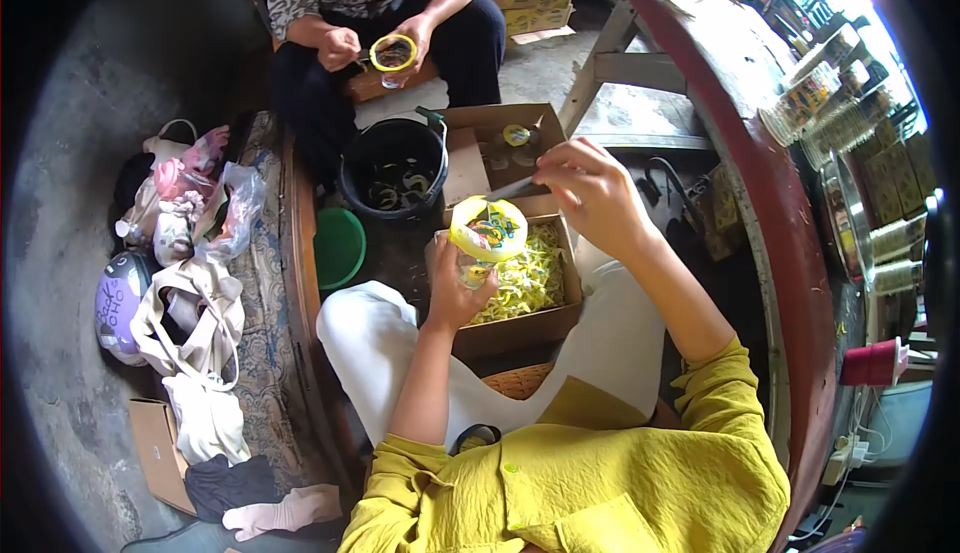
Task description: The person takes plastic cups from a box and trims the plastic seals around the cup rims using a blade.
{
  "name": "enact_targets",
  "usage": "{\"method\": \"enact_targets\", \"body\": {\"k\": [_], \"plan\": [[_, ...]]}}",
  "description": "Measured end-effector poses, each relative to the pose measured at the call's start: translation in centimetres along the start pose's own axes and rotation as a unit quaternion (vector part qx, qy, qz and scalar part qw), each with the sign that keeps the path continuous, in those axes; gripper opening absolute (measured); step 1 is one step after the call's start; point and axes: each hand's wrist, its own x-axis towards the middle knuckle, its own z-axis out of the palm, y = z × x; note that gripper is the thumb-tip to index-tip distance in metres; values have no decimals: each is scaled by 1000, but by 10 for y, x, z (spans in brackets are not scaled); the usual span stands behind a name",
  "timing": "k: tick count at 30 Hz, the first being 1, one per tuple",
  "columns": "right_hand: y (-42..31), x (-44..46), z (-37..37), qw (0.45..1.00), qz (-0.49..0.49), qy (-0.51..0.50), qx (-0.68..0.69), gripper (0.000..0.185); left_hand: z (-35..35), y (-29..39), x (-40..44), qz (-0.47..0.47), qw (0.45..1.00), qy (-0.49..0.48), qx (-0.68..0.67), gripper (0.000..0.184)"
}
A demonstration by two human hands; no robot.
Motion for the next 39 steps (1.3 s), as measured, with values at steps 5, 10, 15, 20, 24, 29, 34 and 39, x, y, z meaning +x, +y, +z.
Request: {"method": "enact_targets", "body": {"k": [5,10,15,20,24,29,34,39], "plan": [[-3,-6,10,990,-91,-86,-57,16,-6,23,3,-82,973,14,-214,50],[-1,-1,5,971,-205,-91,-84,21,-13,22,0,-20,997,-35,-59,51],[-2,1,2,961,-244,-82,-103,23,-6,35,2,3,996,2,-91,55],[-3,-1,6,953,-264,-89,-122,24,-2,28,0,10,997,17,-78,58],[-3,-1,3,952,-268,-93,-118,30,-7,32,0,-3,998,-3,-62,55],[1,-3,6,962,-241,-86,-91,44,-7,47,2,-21,997,4,-77,53],[4,-3,14,963,-254,-31,-88,56,-8,47,4,-13,996,3,-87,55],[4,-2,17,965,-248,-21,-77,57,-7,39,1,-9,997,6,-78,58]]}}
